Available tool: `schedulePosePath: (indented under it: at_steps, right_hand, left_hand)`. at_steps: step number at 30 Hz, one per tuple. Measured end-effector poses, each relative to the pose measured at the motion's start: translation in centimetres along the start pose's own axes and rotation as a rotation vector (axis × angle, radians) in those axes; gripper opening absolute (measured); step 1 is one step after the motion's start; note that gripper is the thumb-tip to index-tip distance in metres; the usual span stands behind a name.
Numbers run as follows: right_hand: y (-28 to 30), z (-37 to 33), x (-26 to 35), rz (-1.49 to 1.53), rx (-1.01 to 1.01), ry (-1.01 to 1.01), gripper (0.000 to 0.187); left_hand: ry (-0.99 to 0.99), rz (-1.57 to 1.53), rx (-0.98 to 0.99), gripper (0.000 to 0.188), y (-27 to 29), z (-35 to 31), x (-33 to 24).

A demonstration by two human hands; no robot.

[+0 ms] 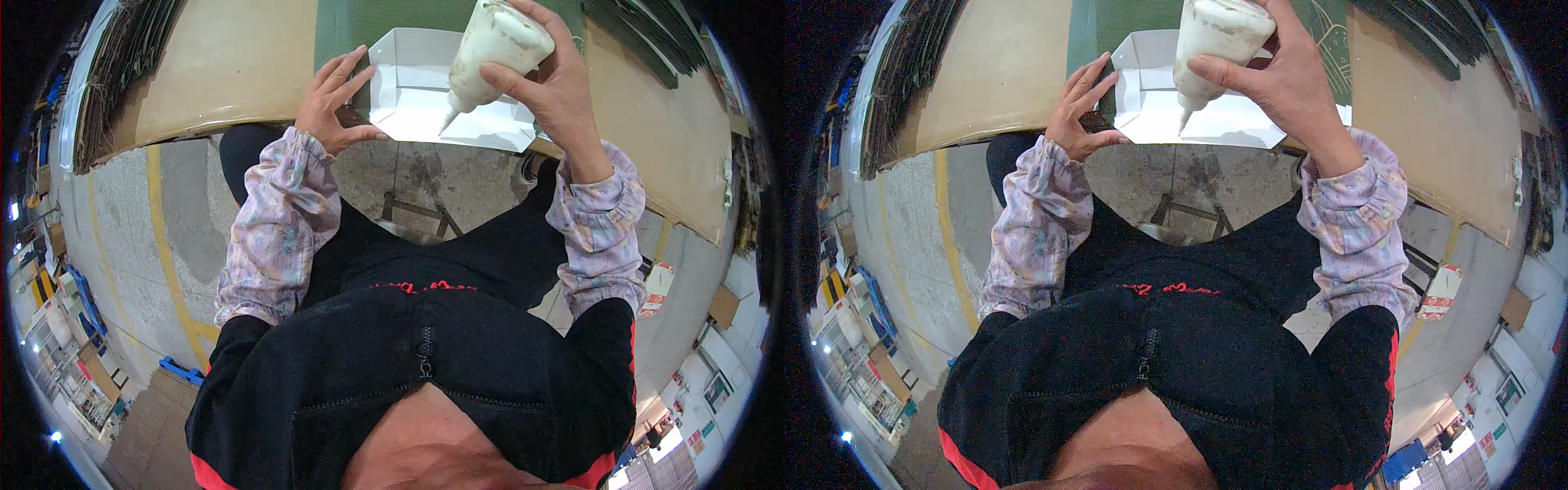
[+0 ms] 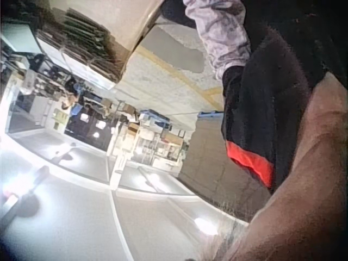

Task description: The person is gluing and folding paper folders/boxes at a factory workbench.

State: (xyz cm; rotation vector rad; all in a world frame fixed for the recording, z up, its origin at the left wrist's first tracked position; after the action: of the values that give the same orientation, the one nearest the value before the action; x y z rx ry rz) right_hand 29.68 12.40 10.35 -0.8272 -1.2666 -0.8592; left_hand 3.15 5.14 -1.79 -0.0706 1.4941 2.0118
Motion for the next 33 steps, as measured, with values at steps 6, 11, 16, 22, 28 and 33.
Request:
schedulePosePath:
  at_steps: [6, 11, 16, 22, 28, 33]
  right_hand:
    - [0.1, -0.5, -0.2, -0.036, 0.014, 0.031, 0.076]
    - [0.5, -0.7, 0.0, -0.068, 0.025, 0.005, 0.077]
    - [2.2, -1.5, 0.2, -0.081, 0.009, 0.007, 0.077]
    - [4.6, -2.6, 0.0, -0.158, -0.039, 0.000, 0.067]
    - [5.8, -3.2, 0.3, -0.190, -0.075, 0.002, 0.068]
    - [5.7, -3.1, 0.6, -0.235, -0.068, -0.018, 0.068]
  left_hand:
    - [-0.012, 0.002, -0.009, 0.093, 0.0, 0.1, -0.1]
    - [-0.023, 0.013, -0.011, 0.091, 0.0, 0.1, -0.1]
    - [0.021, -0.001, 0.031, 0.096, -0.2, 0.0, 0.2]
    - [0.009, 0.002, 0.011, 0.092, 0.0, 0.1, -0.2]
    - [0.030, 0.012, 0.023, 0.091, 0.2, 0.2, -0.4]
    - [0.028, -0.018, 0.026, 0.091, 0.3, 0.2, -0.5]
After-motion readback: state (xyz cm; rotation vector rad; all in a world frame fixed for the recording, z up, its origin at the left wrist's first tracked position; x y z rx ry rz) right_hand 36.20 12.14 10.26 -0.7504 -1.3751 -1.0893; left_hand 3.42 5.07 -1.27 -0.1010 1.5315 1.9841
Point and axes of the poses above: each hand's wrist, its own z-axis towards the middle knuckle, its own y-axis out of the back of the hand, x = y × z, the point moved 2 cm from there along z, towards the middle knuckle, and after that the axes turned 10 degrees about z, right-handed, at the moved point
